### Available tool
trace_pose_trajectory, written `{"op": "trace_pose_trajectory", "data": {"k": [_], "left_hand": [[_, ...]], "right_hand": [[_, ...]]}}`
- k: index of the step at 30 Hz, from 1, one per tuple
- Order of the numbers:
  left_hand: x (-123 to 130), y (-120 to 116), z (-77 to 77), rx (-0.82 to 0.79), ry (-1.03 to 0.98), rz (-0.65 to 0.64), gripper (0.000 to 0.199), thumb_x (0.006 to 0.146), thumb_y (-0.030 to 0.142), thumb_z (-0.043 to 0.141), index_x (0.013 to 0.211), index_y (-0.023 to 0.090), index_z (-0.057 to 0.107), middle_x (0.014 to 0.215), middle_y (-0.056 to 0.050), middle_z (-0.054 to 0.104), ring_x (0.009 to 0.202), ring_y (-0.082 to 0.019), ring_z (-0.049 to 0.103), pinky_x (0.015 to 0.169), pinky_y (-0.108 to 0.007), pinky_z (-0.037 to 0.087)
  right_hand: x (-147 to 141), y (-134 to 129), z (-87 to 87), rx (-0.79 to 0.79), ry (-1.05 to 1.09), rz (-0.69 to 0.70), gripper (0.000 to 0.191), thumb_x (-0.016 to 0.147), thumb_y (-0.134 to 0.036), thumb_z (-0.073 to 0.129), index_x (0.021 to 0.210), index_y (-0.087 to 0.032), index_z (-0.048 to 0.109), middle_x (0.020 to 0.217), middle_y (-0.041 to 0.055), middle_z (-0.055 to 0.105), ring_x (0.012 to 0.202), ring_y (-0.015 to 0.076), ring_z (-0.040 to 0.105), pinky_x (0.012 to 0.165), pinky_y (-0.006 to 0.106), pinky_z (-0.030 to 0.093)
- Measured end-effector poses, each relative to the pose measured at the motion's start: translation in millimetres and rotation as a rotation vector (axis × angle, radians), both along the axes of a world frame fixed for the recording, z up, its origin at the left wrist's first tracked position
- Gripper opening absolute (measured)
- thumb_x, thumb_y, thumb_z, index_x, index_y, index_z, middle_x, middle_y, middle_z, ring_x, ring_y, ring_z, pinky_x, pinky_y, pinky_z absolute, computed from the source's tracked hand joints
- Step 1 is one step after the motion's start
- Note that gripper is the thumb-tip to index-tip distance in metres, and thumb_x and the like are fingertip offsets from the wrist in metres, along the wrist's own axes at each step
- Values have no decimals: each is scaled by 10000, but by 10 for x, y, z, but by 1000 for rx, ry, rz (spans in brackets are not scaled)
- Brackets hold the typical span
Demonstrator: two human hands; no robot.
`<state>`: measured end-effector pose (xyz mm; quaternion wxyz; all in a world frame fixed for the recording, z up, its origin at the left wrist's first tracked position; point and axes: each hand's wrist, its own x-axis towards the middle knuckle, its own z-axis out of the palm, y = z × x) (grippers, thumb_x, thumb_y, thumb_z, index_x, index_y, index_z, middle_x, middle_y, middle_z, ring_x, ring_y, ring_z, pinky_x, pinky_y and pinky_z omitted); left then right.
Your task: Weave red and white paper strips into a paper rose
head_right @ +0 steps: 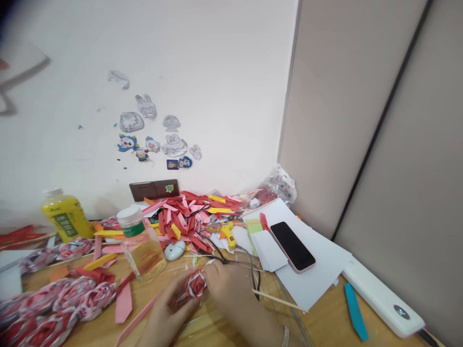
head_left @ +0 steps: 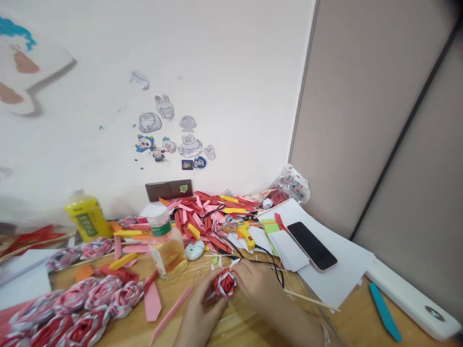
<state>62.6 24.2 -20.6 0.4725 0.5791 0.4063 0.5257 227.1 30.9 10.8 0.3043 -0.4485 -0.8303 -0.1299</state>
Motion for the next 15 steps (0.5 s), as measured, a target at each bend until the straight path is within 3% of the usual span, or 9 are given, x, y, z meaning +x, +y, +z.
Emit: {"op": "trace_pose_trajectory", "data": {"k": [5, 15], "left_hand": [[-31, -7, -28, 59, 60, 7, 399, 688, 149, 658, 1082, 201, 629, 1134, -82, 683, 1050, -235, 635, 891, -327, 529], [-25, -35, 58, 95, 131, 37, 391, 693, 184, 654, 1083, 193, 633, 1130, -85, 688, 1040, -239, 645, 871, -323, 544]], "right_hand": [[-10, -36, 114, -75, 132, 8, 178, 912, -207, 441, 788, -193, 568, 726, 8, 617, 617, 141, 590, 547, 233, 373], [-19, -77, 73, 65, 67, 35, 289, 950, -188, 345, 747, -179, 550, 676, 20, 580, 579, 129, 555, 525, 229, 349]]}}
